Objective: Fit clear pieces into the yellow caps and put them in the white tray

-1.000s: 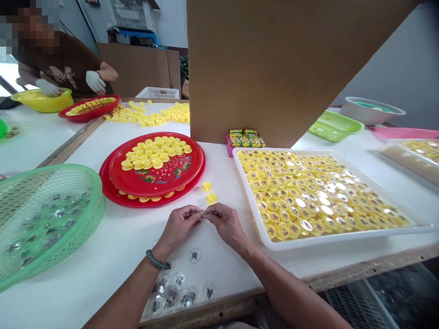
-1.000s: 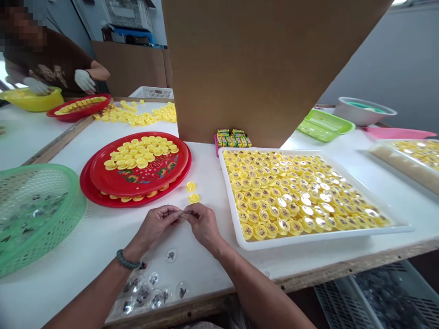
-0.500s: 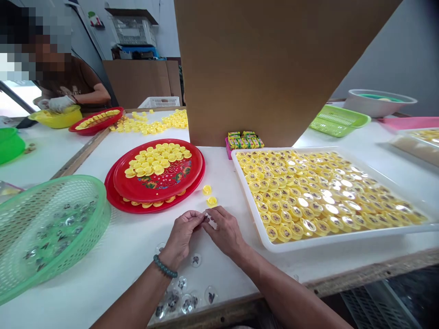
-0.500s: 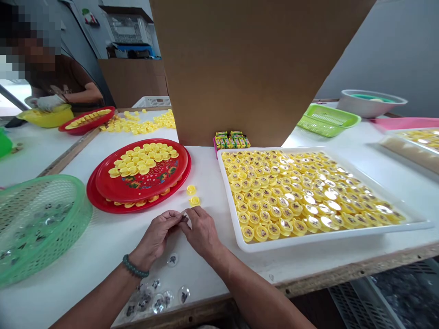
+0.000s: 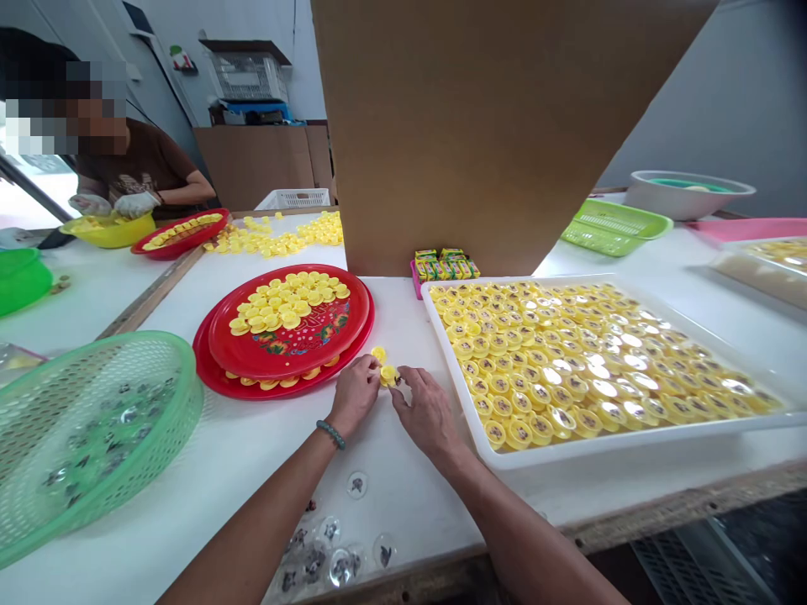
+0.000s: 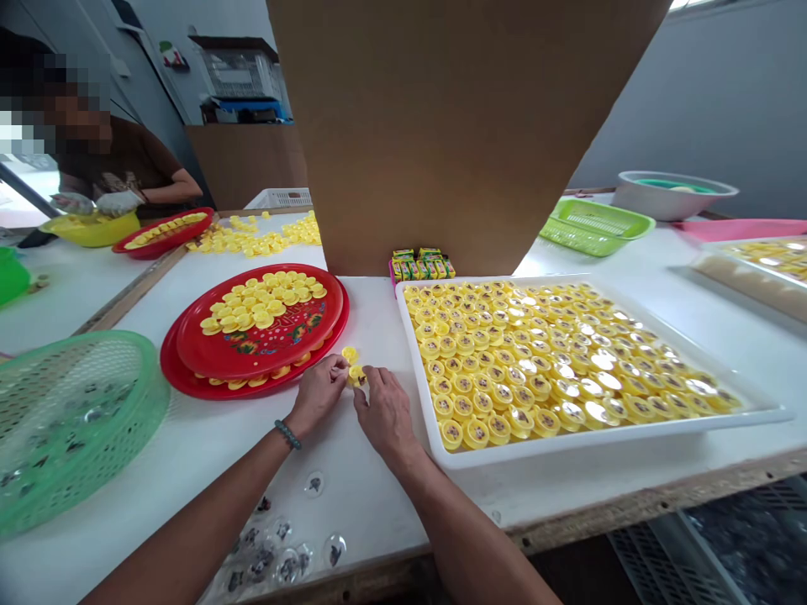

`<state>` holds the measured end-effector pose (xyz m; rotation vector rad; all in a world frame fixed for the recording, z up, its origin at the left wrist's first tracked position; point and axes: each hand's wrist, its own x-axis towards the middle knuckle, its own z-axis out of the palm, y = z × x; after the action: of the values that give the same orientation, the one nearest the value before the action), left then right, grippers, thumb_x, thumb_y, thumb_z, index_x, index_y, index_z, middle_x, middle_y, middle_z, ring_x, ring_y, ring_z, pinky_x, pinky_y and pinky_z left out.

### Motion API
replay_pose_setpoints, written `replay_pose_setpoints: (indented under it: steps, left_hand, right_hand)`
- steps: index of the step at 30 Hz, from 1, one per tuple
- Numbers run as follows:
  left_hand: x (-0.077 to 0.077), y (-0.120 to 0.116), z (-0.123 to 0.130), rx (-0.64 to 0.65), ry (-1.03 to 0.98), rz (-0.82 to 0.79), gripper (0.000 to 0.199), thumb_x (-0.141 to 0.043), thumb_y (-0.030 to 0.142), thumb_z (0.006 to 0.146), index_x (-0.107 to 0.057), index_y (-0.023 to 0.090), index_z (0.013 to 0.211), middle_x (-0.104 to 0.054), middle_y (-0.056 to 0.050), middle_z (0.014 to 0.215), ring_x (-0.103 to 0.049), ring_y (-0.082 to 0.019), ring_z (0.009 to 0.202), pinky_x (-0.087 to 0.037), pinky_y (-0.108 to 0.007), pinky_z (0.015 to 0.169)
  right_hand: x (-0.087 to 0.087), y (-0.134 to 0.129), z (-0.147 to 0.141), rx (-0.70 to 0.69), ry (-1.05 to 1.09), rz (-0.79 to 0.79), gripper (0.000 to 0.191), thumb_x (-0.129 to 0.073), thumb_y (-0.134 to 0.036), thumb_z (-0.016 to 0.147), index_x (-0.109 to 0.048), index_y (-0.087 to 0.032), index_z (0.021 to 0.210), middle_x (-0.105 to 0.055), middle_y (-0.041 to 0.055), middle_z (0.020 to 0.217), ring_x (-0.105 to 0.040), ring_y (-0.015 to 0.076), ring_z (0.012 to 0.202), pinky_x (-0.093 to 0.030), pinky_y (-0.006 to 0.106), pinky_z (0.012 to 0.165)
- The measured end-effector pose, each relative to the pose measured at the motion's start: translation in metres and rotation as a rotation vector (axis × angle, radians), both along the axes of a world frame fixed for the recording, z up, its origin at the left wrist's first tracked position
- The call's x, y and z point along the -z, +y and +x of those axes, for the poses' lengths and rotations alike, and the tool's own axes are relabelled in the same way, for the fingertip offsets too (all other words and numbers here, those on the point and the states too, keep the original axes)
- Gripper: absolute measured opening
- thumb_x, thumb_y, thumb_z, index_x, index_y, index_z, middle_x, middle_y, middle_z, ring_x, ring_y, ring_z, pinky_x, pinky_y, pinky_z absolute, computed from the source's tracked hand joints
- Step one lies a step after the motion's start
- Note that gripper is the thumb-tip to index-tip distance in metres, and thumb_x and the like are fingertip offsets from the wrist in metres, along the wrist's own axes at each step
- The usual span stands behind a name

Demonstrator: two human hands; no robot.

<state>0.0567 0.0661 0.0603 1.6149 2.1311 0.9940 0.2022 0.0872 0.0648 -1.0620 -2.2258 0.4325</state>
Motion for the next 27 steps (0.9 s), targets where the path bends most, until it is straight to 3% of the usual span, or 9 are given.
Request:
replay_pose_setpoints:
  steps: [11, 16, 22, 27]
  left_hand:
    - [0.002, 0.007, -0.001, 0.072, -0.1, 0.056, 0.014, -0.047, 0.01, 0.07, -0.055, 0.02, 0.075, -0.059, 0.003, 0.064, -0.053, -0.012, 0.059, -0.036, -0.022, 0.057]
    - [0.002, 0.002, -0.005, 0.103, -0.191, 0.071, 0.013, -0.05, 0.012, 0.069, -0.056, 0.021, 0.076, -0.061, 0.002, 0.068, -0.054, -0.012, 0.06, -0.038, -0.023, 0.058]
    - [0.006, -0.013, -0.013, 0.141, -0.136, 0.044, 0.022, -0.046, 0.01, 0.069, -0.059, 0.021, 0.081, -0.064, 0.0, 0.076, -0.057, -0.013, 0.065, -0.041, -0.023, 0.062]
    - [0.009, -0.017, -0.01, 0.151, -0.175, 0.044, 0.032, -0.047, 0.008, 0.066, -0.062, 0.02, 0.091, -0.067, -0.003, 0.087, -0.058, -0.013, 0.065, -0.045, -0.023, 0.064]
  right_hand:
    - [0.0, 0.004, 0.001, -0.01, 0.014, -0.094, 0.033, -0.051, -0.013, 0.079, -0.055, -0.018, 0.111, -0.06, 0.0076, 0.101, -0.059, 0.018, 0.082, -0.048, 0.029, 0.072]
    - [-0.001, 0.006, 0.002, -0.042, 0.014, -0.125, 0.034, -0.051, -0.011, 0.079, -0.056, -0.018, 0.112, -0.061, 0.0082, 0.105, -0.06, 0.0177, 0.084, -0.048, 0.029, 0.074]
    - [0.0, 0.006, 0.003, -0.103, -0.054, -0.164, 0.034, -0.053, -0.01, 0.079, -0.058, -0.018, 0.112, -0.063, 0.0079, 0.105, -0.06, 0.0212, 0.093, -0.047, 0.031, 0.08]
    - [0.004, 0.008, 0.003, -0.073, -0.04, -0.223, 0.034, -0.054, -0.011, 0.079, -0.058, -0.018, 0.113, -0.063, 0.0085, 0.105, -0.063, 0.0177, 0.078, -0.049, 0.029, 0.071]
